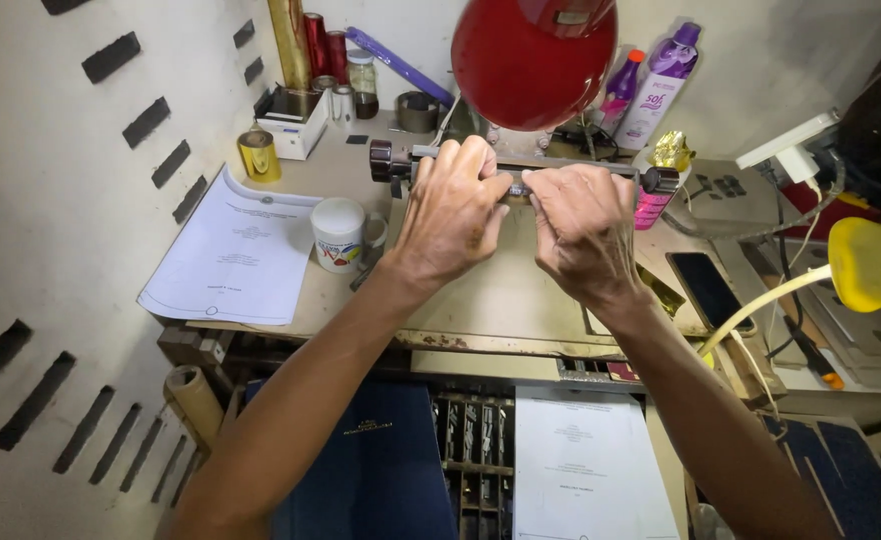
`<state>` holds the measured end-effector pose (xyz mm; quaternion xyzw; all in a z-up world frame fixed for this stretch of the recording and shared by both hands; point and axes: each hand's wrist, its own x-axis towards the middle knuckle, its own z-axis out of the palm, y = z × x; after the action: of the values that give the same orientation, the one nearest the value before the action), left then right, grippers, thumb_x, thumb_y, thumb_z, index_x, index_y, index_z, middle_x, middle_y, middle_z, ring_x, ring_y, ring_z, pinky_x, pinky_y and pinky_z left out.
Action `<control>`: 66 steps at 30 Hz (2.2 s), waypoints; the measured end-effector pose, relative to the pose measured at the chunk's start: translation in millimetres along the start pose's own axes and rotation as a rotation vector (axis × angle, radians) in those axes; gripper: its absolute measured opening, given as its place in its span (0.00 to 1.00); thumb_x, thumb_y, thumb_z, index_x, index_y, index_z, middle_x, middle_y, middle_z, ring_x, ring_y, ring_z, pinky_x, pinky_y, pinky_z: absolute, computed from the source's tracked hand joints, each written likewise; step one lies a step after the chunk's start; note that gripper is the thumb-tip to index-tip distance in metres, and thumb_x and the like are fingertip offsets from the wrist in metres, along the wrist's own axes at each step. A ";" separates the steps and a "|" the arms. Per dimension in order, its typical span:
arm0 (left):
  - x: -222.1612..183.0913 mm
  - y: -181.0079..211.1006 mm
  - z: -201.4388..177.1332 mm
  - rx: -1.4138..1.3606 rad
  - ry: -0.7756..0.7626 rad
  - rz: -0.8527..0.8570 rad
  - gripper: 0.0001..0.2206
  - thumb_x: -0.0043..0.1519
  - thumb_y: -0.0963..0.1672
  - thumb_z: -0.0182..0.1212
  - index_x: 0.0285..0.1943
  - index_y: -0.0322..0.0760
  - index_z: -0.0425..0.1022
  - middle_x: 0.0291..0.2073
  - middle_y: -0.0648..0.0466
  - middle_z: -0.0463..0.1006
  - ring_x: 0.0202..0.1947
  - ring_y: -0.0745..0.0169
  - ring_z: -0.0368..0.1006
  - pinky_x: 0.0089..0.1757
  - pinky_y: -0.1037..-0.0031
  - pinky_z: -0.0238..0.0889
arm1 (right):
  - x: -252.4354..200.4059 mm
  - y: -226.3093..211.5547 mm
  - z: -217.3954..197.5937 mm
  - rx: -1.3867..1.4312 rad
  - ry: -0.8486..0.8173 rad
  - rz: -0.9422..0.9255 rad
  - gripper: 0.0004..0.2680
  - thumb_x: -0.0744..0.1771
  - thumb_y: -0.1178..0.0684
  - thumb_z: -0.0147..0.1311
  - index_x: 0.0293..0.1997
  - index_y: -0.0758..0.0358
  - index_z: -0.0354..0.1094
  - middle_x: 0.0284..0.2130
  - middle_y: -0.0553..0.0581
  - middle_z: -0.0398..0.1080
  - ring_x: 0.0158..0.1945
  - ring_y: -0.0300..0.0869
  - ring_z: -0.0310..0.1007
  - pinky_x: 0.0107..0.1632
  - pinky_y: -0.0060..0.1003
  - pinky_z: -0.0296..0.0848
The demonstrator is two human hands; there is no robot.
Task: Manually setting metal type characters into a hot foil stamping press to prepare for printing on book covers.
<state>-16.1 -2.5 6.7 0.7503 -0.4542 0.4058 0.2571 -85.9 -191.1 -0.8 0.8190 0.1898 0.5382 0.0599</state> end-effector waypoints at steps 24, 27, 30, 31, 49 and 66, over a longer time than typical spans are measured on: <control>-35.4 28.9 -14.6 0.137 0.118 -0.008 0.12 0.58 0.44 0.71 0.47 0.37 0.76 0.38 0.52 0.66 0.36 0.59 0.62 0.36 0.72 0.61 | -50.9 104.1 -31.2 0.572 0.140 0.460 0.10 0.75 0.65 0.43 0.63 0.79 0.63 0.52 0.74 0.70 0.56 0.56 0.71 0.59 0.41 0.76; -69.1 28.5 -3.0 0.116 0.033 -0.035 0.13 0.55 0.44 0.72 0.46 0.37 0.78 0.39 0.50 0.68 0.35 0.57 0.64 0.33 0.70 0.60 | -53.1 117.0 -25.1 0.771 -0.198 1.027 0.23 0.72 0.31 0.30 0.68 0.51 0.62 0.46 0.65 0.75 0.40 0.45 0.79 0.42 0.36 0.80; -94.7 18.8 12.8 0.015 -0.110 -0.140 0.09 0.57 0.44 0.69 0.40 0.37 0.75 0.39 0.50 0.68 0.36 0.58 0.63 0.35 0.70 0.65 | -67.0 136.7 -13.1 0.684 -0.172 1.223 0.21 0.73 0.31 0.31 0.63 0.47 0.68 0.27 0.47 0.68 0.27 0.33 0.67 0.36 0.27 0.73; -93.4 17.7 13.6 0.019 -0.107 -0.142 0.09 0.57 0.44 0.69 0.40 0.37 0.75 0.39 0.50 0.68 0.36 0.58 0.63 0.35 0.70 0.65 | -60.2 129.2 -19.4 0.686 -0.173 1.218 0.21 0.73 0.31 0.31 0.63 0.47 0.68 0.27 0.47 0.68 0.27 0.33 0.67 0.36 0.27 0.73; -95.5 24.7 19.9 -0.007 -0.225 -0.205 0.11 0.64 0.47 0.65 0.36 0.34 0.77 0.32 0.48 0.68 0.34 0.50 0.68 0.35 0.60 0.68 | -50.6 105.5 -25.8 0.433 -0.175 0.952 0.15 0.76 0.44 0.31 0.55 0.57 0.67 0.60 0.66 0.70 0.22 0.36 0.51 0.31 0.44 0.64; -93.7 26.8 18.0 0.015 -0.228 -0.202 0.10 0.65 0.47 0.63 0.37 0.35 0.76 0.31 0.50 0.69 0.32 0.52 0.68 0.33 0.61 0.68 | -59.4 109.0 -18.9 0.644 -0.155 0.986 0.10 0.76 0.63 0.33 0.55 0.67 0.65 0.52 0.65 0.68 0.37 0.38 0.62 0.38 0.28 0.65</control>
<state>-57.3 16.0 -81.5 0.8354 -0.3994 0.2935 0.2377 -96.8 -315.7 -11.0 0.8243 -0.0643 0.3565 -0.4350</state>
